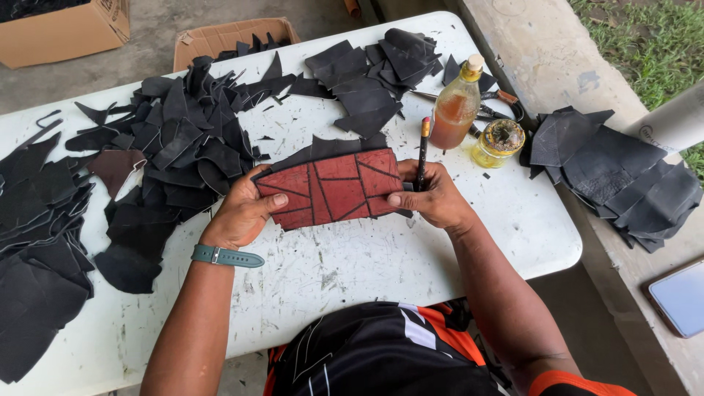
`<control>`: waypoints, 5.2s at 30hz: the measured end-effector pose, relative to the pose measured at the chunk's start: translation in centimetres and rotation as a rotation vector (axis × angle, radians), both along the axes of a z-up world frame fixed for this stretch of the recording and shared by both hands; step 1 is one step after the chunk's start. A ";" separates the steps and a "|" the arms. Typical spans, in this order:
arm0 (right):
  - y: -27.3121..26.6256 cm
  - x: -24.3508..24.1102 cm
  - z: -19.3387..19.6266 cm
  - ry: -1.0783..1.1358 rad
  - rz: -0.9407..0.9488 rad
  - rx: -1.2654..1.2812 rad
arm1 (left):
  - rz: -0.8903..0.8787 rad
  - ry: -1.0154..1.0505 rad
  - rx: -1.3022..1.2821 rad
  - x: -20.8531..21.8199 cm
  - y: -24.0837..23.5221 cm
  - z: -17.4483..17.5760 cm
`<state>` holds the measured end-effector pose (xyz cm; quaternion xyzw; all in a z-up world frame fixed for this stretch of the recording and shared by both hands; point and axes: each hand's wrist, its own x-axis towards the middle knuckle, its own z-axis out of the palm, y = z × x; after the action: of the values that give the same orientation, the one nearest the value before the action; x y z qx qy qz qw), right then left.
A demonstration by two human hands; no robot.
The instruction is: The person places a red patterned template on a stack of black leather pieces and uses a pencil to trace lines onto the leather. The person repeatedly lifts the template, selects new leather pieces from a pile, and repeats the tracing process.
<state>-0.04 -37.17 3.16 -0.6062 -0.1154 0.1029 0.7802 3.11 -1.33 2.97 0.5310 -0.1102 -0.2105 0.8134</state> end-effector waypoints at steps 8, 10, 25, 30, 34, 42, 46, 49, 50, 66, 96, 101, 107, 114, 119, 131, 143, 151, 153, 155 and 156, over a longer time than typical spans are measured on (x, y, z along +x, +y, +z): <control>0.0 -0.1 -0.2 -0.039 -0.017 -0.002 | -0.018 0.012 -0.036 -0.1 0.3 -0.2; 0.1 0.2 -0.1 -0.048 -0.026 -0.015 | -0.014 0.015 -0.032 0.2 0.3 -0.2; -0.3 1.2 -2.5 0.246 -0.065 0.130 | -0.015 0.048 -0.021 -0.4 0.0 -1.1; 0.2 1.6 -1.6 0.254 -0.146 -0.207 | -0.006 -0.010 -0.016 -0.2 -0.4 -1.1; 0.7 1.7 -1.6 0.275 -0.126 -0.133 | 0.023 0.024 0.052 -0.4 -0.3 -0.6; 0.2 2.2 -3.7 0.225 -0.120 -0.205 | 0.013 -0.010 0.036 -1.2 -0.3 1.0; -0.1 2.7 -3.8 0.257 -0.102 -0.123 | -0.062 0.099 -0.163 -1.7 -0.4 3.2; -0.1 2.8 -4.1 0.232 -0.078 -0.087 | -0.088 0.082 -0.176 -2.2 -0.6 4.5; -0.2 2.9 -4.1 0.225 -0.071 -0.073 | -0.106 0.075 -0.192 -2.3 -0.6 4.8; -0.6 1.2 -3.8 0.007 -0.196 -0.068 | 0.118 -0.306 0.084 -0.5 -1.4 0.4; 2.8 -0.7 1.0 -0.228 0.051 -1.081 | 0.205 0.097 0.310 -4.1 -0.6 -4.9; -4.6 -1.2 1.1 0.040 0.052 -0.747 | 0.067 0.042 0.217 -4.3 0.9 -5.2; -10.5 -2.6 -0.1 0.152 -0.106 -0.708 | 0.185 -0.114 0.506 -3.8 -1.8 -5.7; -10.1 -2.5 -1.8 0.056 -0.037 -0.618 | 0.272 -0.730 0.959 0.3 -10.6 -6.0; -10.7 -3.4 -2.2 0.050 -0.056 -0.520 | -0.192 0.099 0.289 0.5 -11.6 -4.9; -12.0 -3.7 -2.0 0.010 0.054 -0.528 | 0.233 0.383 -0.023 -1.6 -9.3 -6.5; -11.6 -4.2 0.3 0.025 -0.261 -1.409 | 0.275 -0.045 0.131 -1.9 -1.4 -4.5; -5.8 -6.6 5.0 -0.579 -0.424 -1.723 | 0.261 -0.083 0.200 -2.6 -0.6 -4.7; -3.2 -5.6 5.2 -0.598 -0.333 -1.253 | 0.248 -0.061 0.189 -2.6 -0.8 -5.1; -0.1 -4.0 5.1 -0.671 -0.236 -0.973 | 0.219 -0.073 0.180 -2.6 -1.0 -5.0; 1.9 -2.5 4.9 -0.750 -0.179 -0.921 | 0.206 -0.085 0.178 -2.5 -1.1 -4.6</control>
<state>-2.51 -35.27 8.08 -0.8842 -0.2749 -0.1447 0.3489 0.65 -2.44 -1.67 0.6178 -0.0705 -0.1122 0.7751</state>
